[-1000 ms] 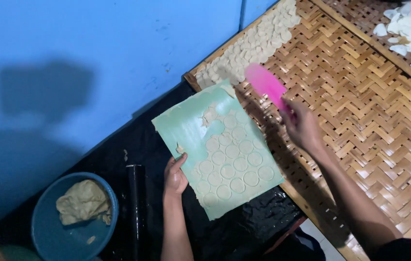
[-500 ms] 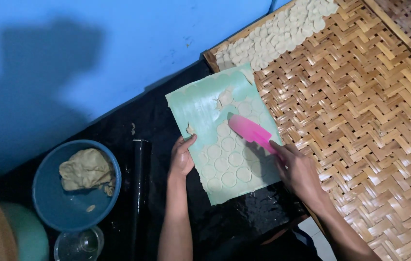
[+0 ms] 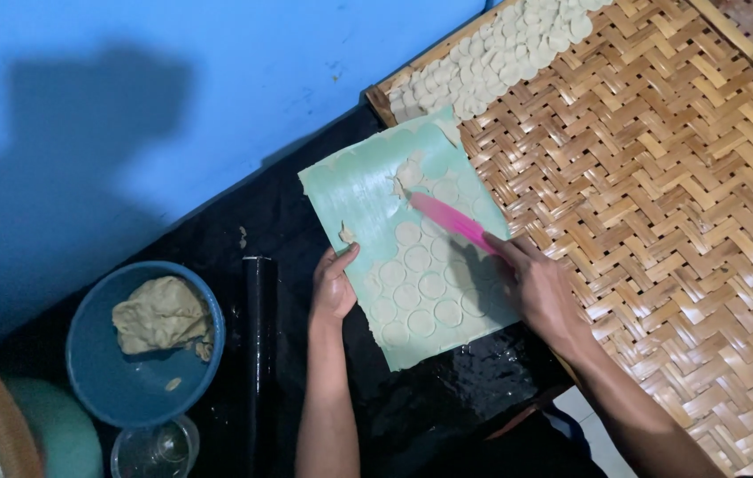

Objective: Scraping small pre-cut circles of dough from a surface and placing them onto a woven bamboo tray.

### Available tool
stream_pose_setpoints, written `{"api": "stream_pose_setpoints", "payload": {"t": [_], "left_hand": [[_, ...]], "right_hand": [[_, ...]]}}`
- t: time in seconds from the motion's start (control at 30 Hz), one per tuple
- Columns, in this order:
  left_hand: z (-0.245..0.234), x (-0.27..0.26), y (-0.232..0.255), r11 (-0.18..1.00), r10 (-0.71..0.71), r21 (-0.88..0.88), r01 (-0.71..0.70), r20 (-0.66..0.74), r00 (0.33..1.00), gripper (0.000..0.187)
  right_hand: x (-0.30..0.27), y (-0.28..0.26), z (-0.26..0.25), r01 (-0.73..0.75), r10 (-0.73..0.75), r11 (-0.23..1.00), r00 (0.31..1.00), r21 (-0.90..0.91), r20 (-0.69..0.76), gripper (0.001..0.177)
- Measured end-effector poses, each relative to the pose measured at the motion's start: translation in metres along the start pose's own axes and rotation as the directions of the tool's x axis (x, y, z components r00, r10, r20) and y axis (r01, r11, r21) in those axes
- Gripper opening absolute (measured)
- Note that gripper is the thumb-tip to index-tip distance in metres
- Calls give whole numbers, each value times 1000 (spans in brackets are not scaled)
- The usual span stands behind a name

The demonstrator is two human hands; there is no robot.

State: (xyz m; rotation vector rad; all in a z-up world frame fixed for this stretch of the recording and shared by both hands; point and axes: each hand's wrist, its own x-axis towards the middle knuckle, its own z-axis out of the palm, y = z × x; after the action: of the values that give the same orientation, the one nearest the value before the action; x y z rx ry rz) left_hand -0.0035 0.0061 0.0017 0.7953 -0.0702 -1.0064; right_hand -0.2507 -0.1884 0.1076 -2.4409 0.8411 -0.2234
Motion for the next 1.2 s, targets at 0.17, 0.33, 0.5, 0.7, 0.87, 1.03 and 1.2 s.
{"api": "stream_pose_setpoints", "payload": {"t": [0.17,0.33,0.5,0.7,0.87,1.03,1.2], "left_hand": [[-1,0,-2,998,29,52,-26,-55,998,33],[-7,3,-5,1000,20,23,-19,-43,999,31],[4,-1,1,1000,-9,2,9,-38,999,33],[-4,1,-2,999,-9,30,10,-41,999,34],[-1,0,-1,999,12,40,-11,-31,999,37],[6,-3,3,998,1,55,1,-30,1000,38],[3,-3,1,999,11,38,-10,-6,1000,37]], "right_hand": [[7,10,9,5,-1,997,999,81,-54,47],[-5,3,-2,-87,89,995,994,43,-57,36],[-25,1,-4,-43,43,999,997,3,-60,38],[-31,5,-1,-106,112,991,991,-78,77,39],[-26,-5,-6,-133,149,981,983,-144,107,39],[-24,0,-4,-90,109,986,984,-139,141,37],[-18,4,1,-113,126,990,978,-81,166,35]]}}
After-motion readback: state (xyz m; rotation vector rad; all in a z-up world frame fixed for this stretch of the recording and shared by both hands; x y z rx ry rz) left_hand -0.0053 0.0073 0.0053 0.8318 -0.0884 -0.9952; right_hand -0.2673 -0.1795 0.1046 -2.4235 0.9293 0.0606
